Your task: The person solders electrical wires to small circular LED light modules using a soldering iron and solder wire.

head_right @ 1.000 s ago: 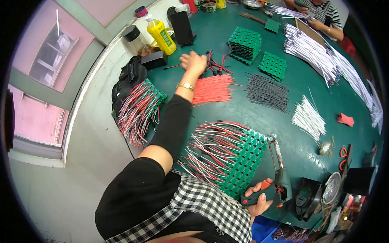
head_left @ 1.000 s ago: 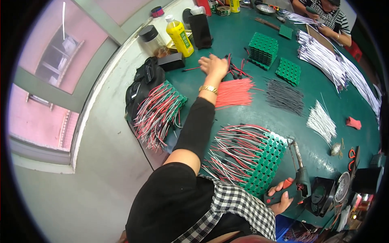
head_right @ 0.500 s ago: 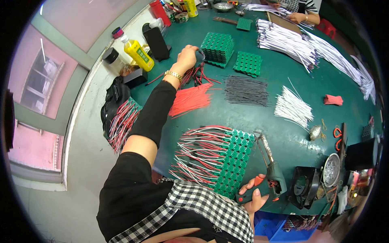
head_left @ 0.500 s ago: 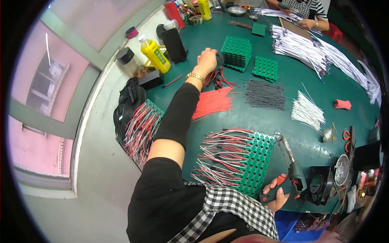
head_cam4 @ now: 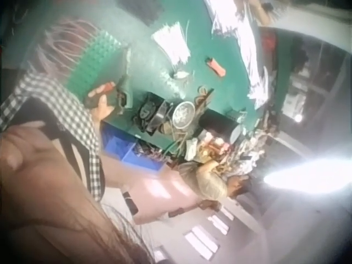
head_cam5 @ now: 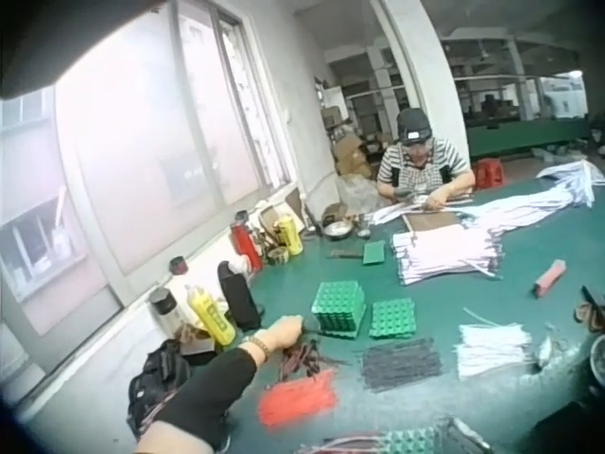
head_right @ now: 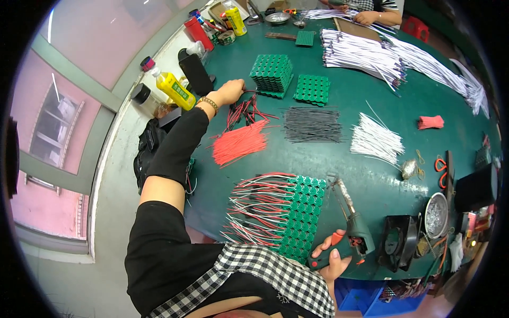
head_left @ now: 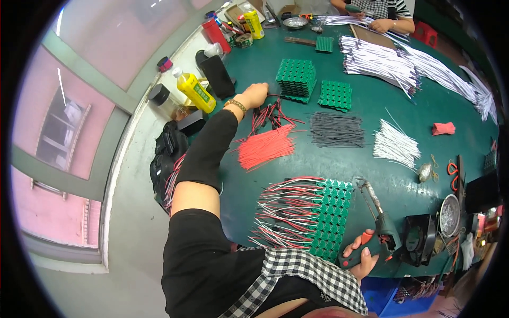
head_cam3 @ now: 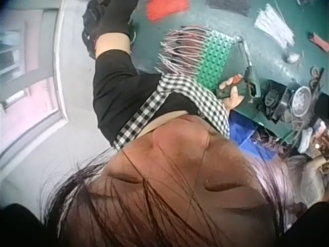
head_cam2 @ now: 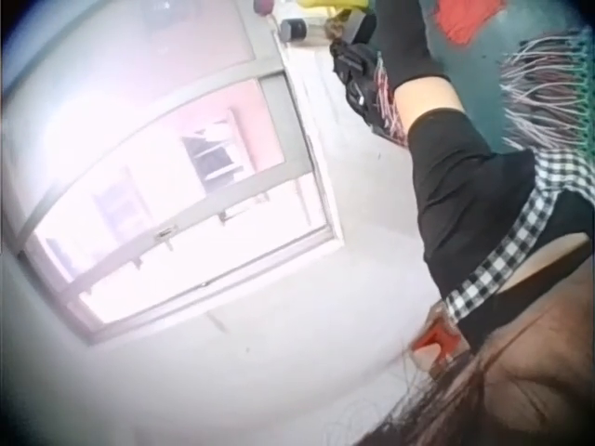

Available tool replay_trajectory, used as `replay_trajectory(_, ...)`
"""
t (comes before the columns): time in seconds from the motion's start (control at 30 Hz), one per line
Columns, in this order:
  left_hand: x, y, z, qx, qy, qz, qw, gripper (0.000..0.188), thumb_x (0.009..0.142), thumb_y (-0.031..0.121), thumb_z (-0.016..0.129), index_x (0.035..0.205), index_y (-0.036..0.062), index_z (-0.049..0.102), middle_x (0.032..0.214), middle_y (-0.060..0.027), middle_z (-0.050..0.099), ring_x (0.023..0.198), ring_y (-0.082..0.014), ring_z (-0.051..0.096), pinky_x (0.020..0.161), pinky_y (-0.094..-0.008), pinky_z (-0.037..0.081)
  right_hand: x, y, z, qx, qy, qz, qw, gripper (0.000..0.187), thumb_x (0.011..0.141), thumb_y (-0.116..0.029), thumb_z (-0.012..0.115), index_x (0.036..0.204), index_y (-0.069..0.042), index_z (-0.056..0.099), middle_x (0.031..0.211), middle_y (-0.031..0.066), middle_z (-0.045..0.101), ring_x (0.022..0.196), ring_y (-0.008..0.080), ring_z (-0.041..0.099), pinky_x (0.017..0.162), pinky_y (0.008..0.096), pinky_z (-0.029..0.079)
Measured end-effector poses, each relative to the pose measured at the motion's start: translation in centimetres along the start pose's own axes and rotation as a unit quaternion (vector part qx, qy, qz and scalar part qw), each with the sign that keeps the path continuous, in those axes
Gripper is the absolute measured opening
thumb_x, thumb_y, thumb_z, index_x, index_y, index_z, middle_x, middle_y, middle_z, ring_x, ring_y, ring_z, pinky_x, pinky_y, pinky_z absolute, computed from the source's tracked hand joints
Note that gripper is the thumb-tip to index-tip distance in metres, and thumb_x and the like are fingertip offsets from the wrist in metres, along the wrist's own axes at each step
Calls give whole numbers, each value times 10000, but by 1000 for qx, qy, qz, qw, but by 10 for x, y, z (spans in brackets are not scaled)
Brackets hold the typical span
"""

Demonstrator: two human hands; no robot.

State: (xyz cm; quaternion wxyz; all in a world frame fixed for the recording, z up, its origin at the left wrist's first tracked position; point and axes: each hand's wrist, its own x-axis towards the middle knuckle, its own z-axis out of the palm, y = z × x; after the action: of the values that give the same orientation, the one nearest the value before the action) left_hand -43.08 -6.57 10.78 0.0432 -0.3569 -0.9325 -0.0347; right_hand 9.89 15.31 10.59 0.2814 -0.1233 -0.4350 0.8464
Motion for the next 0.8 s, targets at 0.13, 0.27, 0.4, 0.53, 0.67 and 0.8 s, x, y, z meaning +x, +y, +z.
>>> replay_trajectory(0.13,-2,7,-7,-36,6,17,999,125,786,127,555,805,21,618,816,-191,643,796,-360,610,720,-447,475,1,-2,-2,-1,-34,16,999,474,827,-161,534,1220,35,357,801,130,513,564,194,556,514,282,493)
replay_trajectory(0.27,-10,6,-33,-59,-105,115,986,164,785,161,560,757,13,626,786,-203,628,746,-354,604,685,-423,477,-2,-1,-4,1,-14,-21,1000,454,823,-144,520,1210,40,367,794,142,513,543,197,548,506,284,493)
replay_trajectory(0.4,-56,-41,-46,61,-145,50,986,152,790,101,512,844,4,615,835,-223,597,790,-393,582,701,-450,469,-7,-2,-1,22,8,-36,999,447,821,-146,525,1198,44,379,781,159,511,534,208,542,492,289,495)
replay_trajectory(0.53,-128,-34,-27,120,-145,-82,979,267,767,14,536,1032,-10,511,1104,-249,491,969,-420,525,872,-452,430,-9,-2,-8,47,-13,-9,999,460,816,-113,543,1218,20,366,821,151,531,590,225,571,541,314,496)
replay_trajectory(0.67,-137,-38,0,7,-105,-133,986,171,779,32,532,945,-7,517,997,-219,565,930,-422,535,842,-469,428,-7,-2,-9,33,-15,-5,999,466,815,-121,541,1223,19,365,821,147,527,592,220,566,544,308,491)
replay_trajectory(0.8,-144,-50,5,21,-79,-116,990,121,799,68,502,897,4,531,901,-200,598,900,-385,559,822,-461,432,-4,-2,-3,21,-10,-27,999,464,818,-155,544,1214,23,381,813,142,522,575,203,546,538,303,488)
